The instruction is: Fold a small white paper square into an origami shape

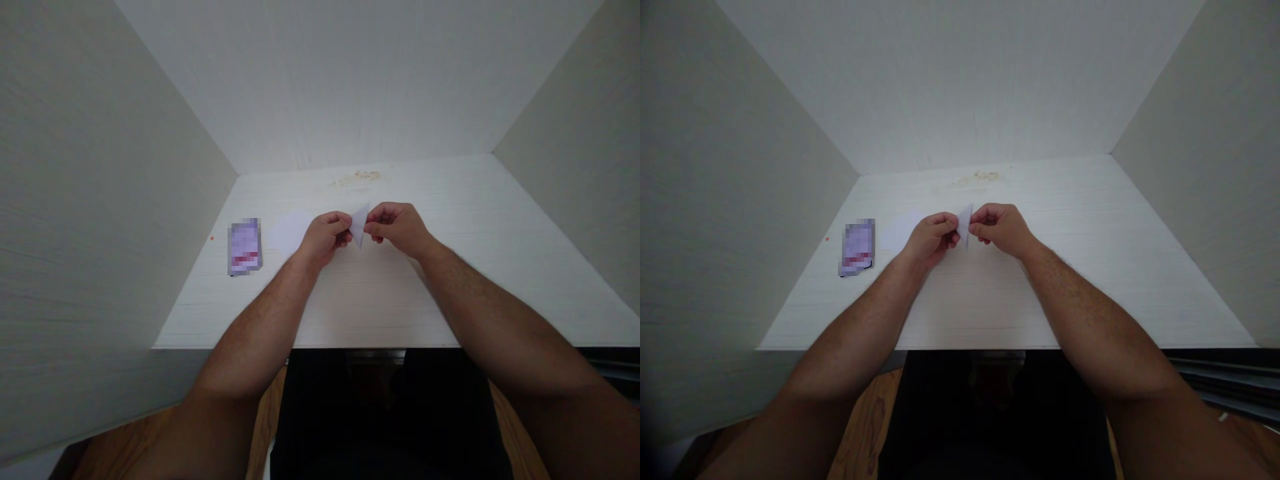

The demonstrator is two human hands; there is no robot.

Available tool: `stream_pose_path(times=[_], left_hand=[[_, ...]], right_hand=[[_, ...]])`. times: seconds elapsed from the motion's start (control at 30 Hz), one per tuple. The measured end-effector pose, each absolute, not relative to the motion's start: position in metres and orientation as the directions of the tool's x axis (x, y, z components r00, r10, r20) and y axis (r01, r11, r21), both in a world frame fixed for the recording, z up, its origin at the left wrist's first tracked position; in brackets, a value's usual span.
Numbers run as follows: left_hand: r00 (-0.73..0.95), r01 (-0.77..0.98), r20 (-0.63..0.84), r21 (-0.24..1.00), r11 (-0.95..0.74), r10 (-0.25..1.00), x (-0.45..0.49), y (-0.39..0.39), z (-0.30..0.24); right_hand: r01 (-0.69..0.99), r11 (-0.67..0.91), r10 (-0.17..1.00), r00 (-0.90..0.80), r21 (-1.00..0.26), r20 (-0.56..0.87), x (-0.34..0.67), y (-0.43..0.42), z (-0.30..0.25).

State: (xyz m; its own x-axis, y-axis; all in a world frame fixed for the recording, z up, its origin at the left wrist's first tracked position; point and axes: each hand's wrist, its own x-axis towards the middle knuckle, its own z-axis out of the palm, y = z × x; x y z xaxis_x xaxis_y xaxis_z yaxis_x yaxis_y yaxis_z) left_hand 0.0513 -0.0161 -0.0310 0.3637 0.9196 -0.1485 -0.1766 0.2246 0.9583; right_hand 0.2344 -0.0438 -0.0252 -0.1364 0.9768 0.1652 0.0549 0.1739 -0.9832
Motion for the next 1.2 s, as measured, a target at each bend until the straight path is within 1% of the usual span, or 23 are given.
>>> stream_pose_path(times=[0.1,0.27,0.37,0.5,0.67,0.9,1.2], left_hand=[[0.360,-0.141,-0.136,0.970,0.197,0.923,0.0517,-0.0164,-0.0336],[0.338,-0.081,-0.044,0.994,0.075,0.940,0.0540,-0.0174,-0.0371],[0.379,-0.103,-0.051,0.990,0.097,0.924,0.0558,-0.0202,-0.0354],[0.402,-0.136,-0.088,0.979,0.155,0.911,0.0577,-0.0235,-0.0317],[0.419,-0.173,-0.104,0.966,0.192,0.902,0.0576,-0.0233,-0.0308],[0.404,-0.217,-0.095,0.956,0.197,0.910,0.0567,-0.0217,-0.0320],[0.372,-0.228,-0.044,0.964,0.137,0.927,0.0569,-0.0237,-0.0299]], right_hand=[[0.073,0.176,0.976,-0.140,-0.982,0.165,0.2330,-0.0430,-0.0257],[0.104,0.185,0.975,-0.141,-0.977,0.170,0.2301,-0.0423,-0.0260],[0.171,0.204,0.975,-0.121,-0.964,0.185,0.2285,-0.0431,-0.0263],[0.303,0.261,0.965,-0.085,-0.916,0.247,0.2268,-0.0451,-0.0264],[0.397,0.303,0.953,-0.106,-0.866,0.285,0.2256,-0.0473,-0.0251],[0.434,0.344,0.939,-0.135,-0.833,0.318,0.2267,-0.0466,-0.0244],[0.397,0.326,0.945,-0.120,-0.858,0.303,0.2260,-0.0464,-0.0242]])
